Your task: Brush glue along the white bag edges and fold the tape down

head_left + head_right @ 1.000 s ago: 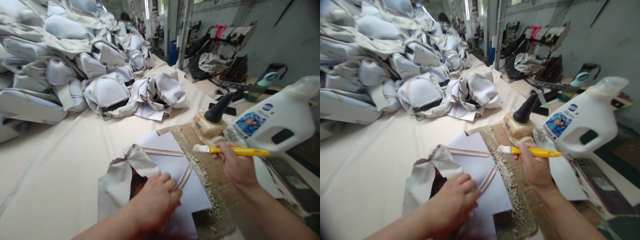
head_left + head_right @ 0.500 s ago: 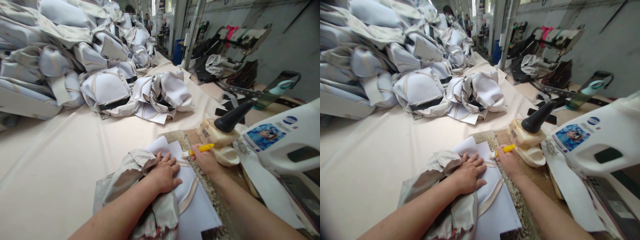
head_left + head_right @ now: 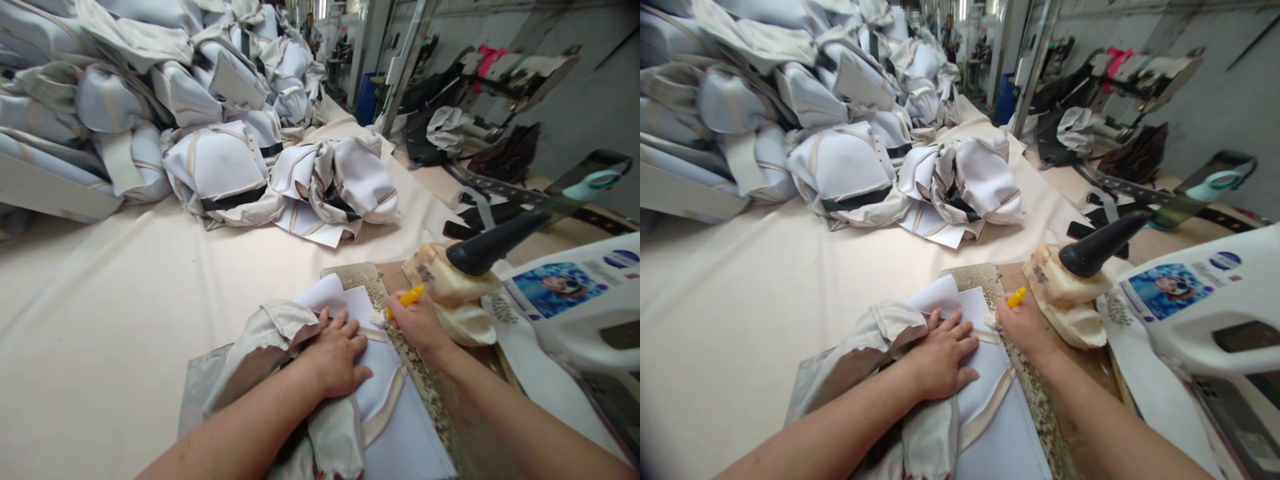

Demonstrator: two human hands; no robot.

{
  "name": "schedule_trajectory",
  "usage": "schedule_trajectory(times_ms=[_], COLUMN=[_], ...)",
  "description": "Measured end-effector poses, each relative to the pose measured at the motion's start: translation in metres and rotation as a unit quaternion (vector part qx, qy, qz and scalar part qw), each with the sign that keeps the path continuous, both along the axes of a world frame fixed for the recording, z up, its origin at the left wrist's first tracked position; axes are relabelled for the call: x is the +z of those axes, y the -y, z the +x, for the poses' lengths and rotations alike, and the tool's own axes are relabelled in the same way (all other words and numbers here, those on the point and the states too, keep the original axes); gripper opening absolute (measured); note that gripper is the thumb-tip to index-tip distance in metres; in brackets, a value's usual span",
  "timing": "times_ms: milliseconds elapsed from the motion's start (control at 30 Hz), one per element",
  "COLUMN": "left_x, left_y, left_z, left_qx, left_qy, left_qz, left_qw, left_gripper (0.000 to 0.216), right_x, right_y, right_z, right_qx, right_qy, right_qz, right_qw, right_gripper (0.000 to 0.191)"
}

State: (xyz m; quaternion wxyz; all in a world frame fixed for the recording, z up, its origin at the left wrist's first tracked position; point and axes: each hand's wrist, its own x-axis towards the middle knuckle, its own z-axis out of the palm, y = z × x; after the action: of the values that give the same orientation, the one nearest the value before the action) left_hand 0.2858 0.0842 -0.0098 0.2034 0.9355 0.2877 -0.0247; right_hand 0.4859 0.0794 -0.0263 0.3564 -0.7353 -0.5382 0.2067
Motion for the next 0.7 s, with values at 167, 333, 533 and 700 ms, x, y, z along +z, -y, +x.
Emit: schedule_trajectory(times_ms=[167, 333, 533, 700], left_x=[-0.004, -0.006, -0.006, -0.004], left_y=[0.0, -0.001, -0.001, 0.001], left_z=[0.001, 0.001, 0.001, 0.002], left_qx=[0.0, -0.002, -0.003, 0.0], left_qy=[0.0, 0.002, 0.0, 0.003], left_qz=[0.002, 0.012, 0.011, 0.013], left_qw=[1.0, 1.0, 1.0, 1.0], left_gripper=[0.051, 0.05, 0.049, 0.047], right_x=[0.004, 0.006, 0.007, 0.007], right_y=[-0.025, -0.041, 0.014, -0.004], right_z=[-0.005, -0.012, 0.004, 0.001], right_qx=[0.0, 0.01, 0.044, 0.039], right_qy=[-0.005, -0.016, -0.01, -0.015], right_qz=[0.015, 0.023, -0.043, -0.037], right_qw=[1.0, 1.0, 0.998, 0.998], right_gripper=[0.027, 0.028, 0.029, 0.03])
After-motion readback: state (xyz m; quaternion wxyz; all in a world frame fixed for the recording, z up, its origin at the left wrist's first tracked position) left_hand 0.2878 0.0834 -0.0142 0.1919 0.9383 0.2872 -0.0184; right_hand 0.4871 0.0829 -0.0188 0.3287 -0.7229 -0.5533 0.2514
